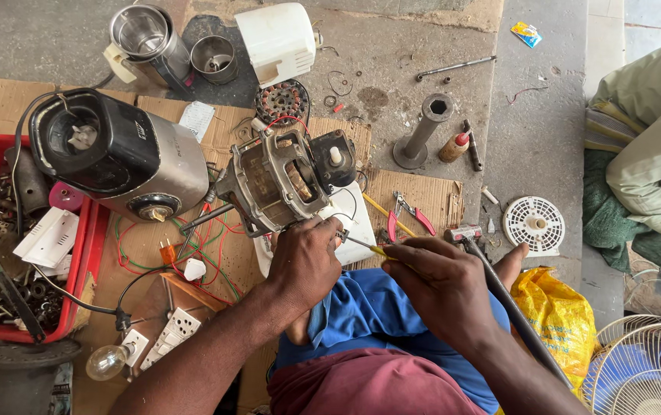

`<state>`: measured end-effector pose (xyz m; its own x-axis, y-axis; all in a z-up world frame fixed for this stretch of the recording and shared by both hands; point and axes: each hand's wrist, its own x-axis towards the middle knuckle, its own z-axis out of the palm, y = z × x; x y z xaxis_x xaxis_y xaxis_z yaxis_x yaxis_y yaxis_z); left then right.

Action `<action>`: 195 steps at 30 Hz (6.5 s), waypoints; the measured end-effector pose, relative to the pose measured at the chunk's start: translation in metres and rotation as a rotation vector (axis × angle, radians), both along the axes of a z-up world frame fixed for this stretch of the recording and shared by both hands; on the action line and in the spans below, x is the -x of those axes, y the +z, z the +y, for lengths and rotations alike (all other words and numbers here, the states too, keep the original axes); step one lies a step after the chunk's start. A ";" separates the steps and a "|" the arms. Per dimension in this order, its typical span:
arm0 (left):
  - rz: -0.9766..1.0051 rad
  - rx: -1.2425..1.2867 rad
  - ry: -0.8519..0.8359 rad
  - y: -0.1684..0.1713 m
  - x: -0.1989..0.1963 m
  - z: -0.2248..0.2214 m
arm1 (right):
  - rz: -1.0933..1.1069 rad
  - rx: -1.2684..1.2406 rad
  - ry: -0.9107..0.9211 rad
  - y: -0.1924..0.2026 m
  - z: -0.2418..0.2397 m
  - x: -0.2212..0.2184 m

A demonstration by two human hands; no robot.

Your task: The person is repairing an electric motor by hand, using a screwdriver to adjust internal components and wires. They also use pliers to manipulate small parts and wires within the motor assembly.

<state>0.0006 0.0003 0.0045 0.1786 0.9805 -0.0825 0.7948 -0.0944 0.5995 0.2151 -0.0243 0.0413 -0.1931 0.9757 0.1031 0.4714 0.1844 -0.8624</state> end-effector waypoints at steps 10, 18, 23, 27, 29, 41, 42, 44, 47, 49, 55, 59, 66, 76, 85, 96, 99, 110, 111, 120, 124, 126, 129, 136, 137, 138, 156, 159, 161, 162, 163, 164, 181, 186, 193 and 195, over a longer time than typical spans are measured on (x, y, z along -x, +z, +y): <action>-0.026 -0.094 -0.012 -0.006 0.002 0.000 | -0.046 -0.021 0.034 -0.006 0.010 0.008; -0.012 -0.100 -0.055 -0.014 0.006 0.002 | -0.155 -0.213 0.109 0.001 0.014 0.019; 0.027 -0.148 -0.054 -0.016 0.009 0.004 | -0.516 0.117 0.146 -0.004 0.025 0.024; 0.026 -0.224 -0.090 -0.012 0.012 0.004 | -0.437 0.216 0.234 -0.010 0.049 0.026; 0.023 -0.224 -0.112 -0.010 0.013 0.003 | -0.310 0.075 0.227 -0.006 0.048 0.024; 0.036 -0.195 -0.080 -0.012 0.009 0.004 | -0.195 -0.065 0.193 -0.010 0.039 0.017; 0.051 -0.179 -0.070 -0.013 0.009 0.004 | -0.200 -0.103 0.149 -0.008 0.033 0.016; 0.027 -0.198 -0.072 -0.016 0.009 0.004 | -0.251 -0.082 0.090 -0.006 0.027 0.018; 0.012 -0.178 -0.067 -0.018 0.009 0.003 | -0.452 0.149 0.102 -0.010 0.028 0.021; 0.015 -0.181 -0.078 -0.018 0.008 0.002 | -0.655 0.387 0.181 -0.018 0.040 0.023; -0.002 -0.167 -0.068 -0.015 0.008 0.006 | -0.176 0.126 0.252 -0.021 0.046 0.013; 0.011 -0.167 -0.062 -0.015 0.008 0.006 | -0.278 -0.044 0.095 -0.014 0.029 0.016; -0.018 -0.173 -0.069 -0.014 0.008 0.005 | -0.314 0.580 0.136 -0.012 0.053 0.018; 0.015 -0.166 -0.063 -0.021 0.009 0.012 | -0.197 -0.193 0.135 -0.025 0.034 0.013; -0.018 -0.204 -0.063 -0.020 0.007 0.007 | -0.283 -0.087 0.101 -0.017 0.034 0.016; -0.067 -0.185 -0.011 -0.020 0.005 0.005 | 0.040 0.928 -0.037 -0.020 0.059 0.016; -0.041 -0.205 -0.010 -0.020 0.004 0.006 | -0.013 1.102 0.018 -0.021 0.068 0.010; -0.042 -0.176 -0.023 -0.024 0.005 0.007 | -0.270 -0.223 0.073 -0.030 0.022 0.014; -0.033 -0.178 -0.013 -0.024 0.005 0.008 | -0.281 -0.214 0.067 -0.028 0.023 0.015; -0.056 -0.215 -0.007 -0.024 0.002 0.006 | -0.248 -0.114 0.081 -0.029 0.033 0.014; -0.042 -0.219 -0.009 -0.023 0.004 0.007 | -0.283 0.131 0.072 -0.023 0.035 0.018; -0.042 -0.212 -0.013 -0.025 0.004 0.007 | -0.242 0.415 0.067 -0.023 0.038 0.017; -0.040 -0.146 0.004 -0.029 0.005 0.008 | 0.037 0.815 -0.020 -0.037 0.049 0.015; -0.053 -0.204 -0.039 -0.026 0.005 -0.005 | 0.173 0.958 0.227 -0.070 0.051 -0.025; -0.042 -0.186 -0.041 -0.023 0.005 -0.003 | 0.211 0.867 0.241 -0.077 0.054 -0.038; -0.031 -0.169 -0.043 -0.018 0.005 0.000 | 0.249 0.777 0.257 -0.088 0.055 -0.049; -0.940 0.180 0.038 -0.009 0.010 -0.025 | 1.222 0.865 -0.061 -0.156 0.043 0.050; -0.880 0.204 0.072 0.000 0.004 -0.021 | 1.278 0.928 -0.101 -0.157 0.036 0.050; -0.722 0.212 0.056 0.006 0.000 -0.018 | 1.323 0.940 -0.113 -0.160 0.024 0.051; -0.643 0.216 0.050 0.008 0.000 -0.019 | 1.335 0.930 -0.106 -0.162 0.017 0.052; -0.508 0.040 -0.007 0.008 -0.001 -0.019 | 1.345 0.922 -0.098 -0.163 0.010 0.052; -0.368 -0.133 -0.064 0.007 -0.003 -0.017 | 1.322 0.936 -0.142 -0.163 0.003 0.054; -0.010 0.020 -0.303 -0.006 -0.004 -0.011 | 0.406 0.397 -0.193 -0.110 -0.007 0.032; -0.196 -0.051 -0.273 -0.012 -0.007 -0.003 | 0.503 0.434 -0.188 -0.104 0.009 0.023; -0.327 -0.023 -0.129 -0.022 -0.005 0.008 | 0.311 0.118 0.001 -0.105 0.017 0.011; -0.373 -0.010 -0.079 -0.024 -0.008 0.008 | 0.342 0.243 -0.061 -0.110 0.016 0.011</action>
<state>0.0083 0.0087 -0.0195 0.2699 0.9628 0.0122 0.5119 -0.1542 0.8451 0.2041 -0.0083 -0.0683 -0.1285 0.9882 -0.0835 0.1546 -0.0632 -0.9860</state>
